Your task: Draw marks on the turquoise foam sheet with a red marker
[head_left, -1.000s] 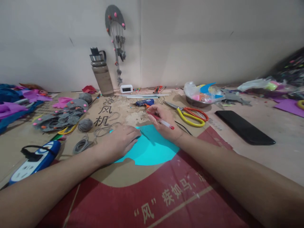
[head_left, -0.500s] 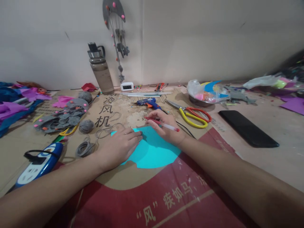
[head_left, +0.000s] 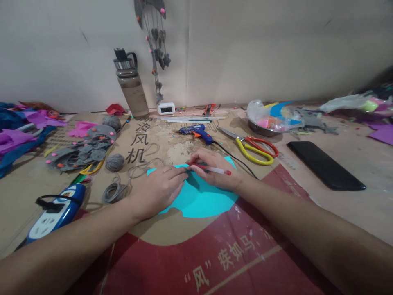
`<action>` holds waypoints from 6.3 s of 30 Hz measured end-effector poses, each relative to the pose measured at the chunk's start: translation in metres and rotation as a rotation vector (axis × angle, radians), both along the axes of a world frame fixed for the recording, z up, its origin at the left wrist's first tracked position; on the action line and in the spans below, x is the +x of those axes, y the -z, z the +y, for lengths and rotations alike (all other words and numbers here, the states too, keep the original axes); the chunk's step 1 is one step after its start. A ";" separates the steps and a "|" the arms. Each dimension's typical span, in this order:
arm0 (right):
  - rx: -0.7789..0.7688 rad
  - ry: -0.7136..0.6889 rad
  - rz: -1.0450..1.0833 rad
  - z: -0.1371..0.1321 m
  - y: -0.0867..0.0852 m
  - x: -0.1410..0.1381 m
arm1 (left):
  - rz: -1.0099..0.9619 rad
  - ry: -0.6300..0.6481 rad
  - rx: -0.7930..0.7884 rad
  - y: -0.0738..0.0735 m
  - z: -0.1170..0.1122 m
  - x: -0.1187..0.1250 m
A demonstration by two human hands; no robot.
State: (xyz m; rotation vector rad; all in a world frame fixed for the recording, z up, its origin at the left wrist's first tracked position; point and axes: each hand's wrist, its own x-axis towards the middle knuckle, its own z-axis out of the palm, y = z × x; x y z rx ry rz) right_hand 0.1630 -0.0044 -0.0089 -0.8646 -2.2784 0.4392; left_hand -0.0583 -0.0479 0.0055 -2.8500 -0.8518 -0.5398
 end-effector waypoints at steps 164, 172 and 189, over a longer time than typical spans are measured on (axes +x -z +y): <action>-0.293 0.061 0.292 0.004 -0.007 0.002 | -0.013 -0.023 -0.196 -0.005 -0.003 0.005; -0.211 0.055 0.174 0.005 -0.004 0.001 | 0.009 -0.053 -0.234 -0.007 -0.005 0.005; -0.155 0.042 0.067 0.007 -0.002 0.001 | 0.033 -0.052 -0.215 -0.007 -0.004 0.007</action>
